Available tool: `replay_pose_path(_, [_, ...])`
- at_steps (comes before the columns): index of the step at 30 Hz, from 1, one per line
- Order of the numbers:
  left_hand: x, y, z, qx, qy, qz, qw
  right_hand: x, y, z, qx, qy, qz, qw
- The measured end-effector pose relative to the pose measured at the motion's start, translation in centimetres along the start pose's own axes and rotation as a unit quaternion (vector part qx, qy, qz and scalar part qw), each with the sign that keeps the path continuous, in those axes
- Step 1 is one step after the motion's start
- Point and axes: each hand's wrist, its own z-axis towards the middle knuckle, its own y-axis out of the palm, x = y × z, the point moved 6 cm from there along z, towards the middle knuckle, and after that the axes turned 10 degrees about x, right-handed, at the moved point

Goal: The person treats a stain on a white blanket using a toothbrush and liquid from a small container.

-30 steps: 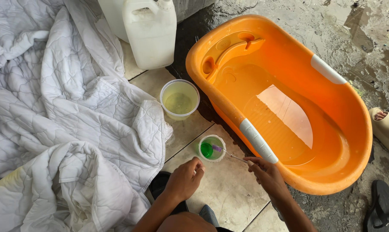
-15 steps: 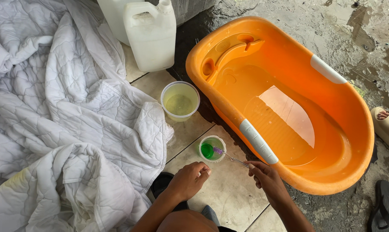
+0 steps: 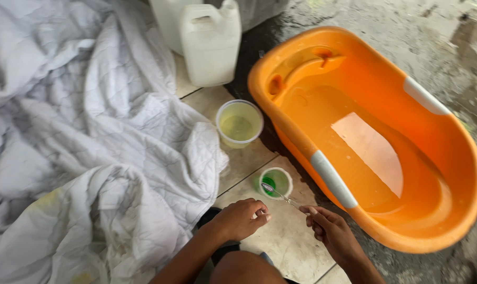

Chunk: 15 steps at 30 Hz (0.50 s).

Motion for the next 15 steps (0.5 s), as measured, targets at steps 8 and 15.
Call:
replay_pose_path(8, [-2.8,-9.1,-9.6,-0.072,-0.05,0.186,0.979,-2.0,9.4,0.6,-0.164,-0.013,0.003,0.986])
replay_pose_path(15, [-6.6,-15.5,-26.4,-0.142,-0.228,0.113,0.957,-4.1,21.7,4.2,-0.306,-0.069,-0.154,0.937])
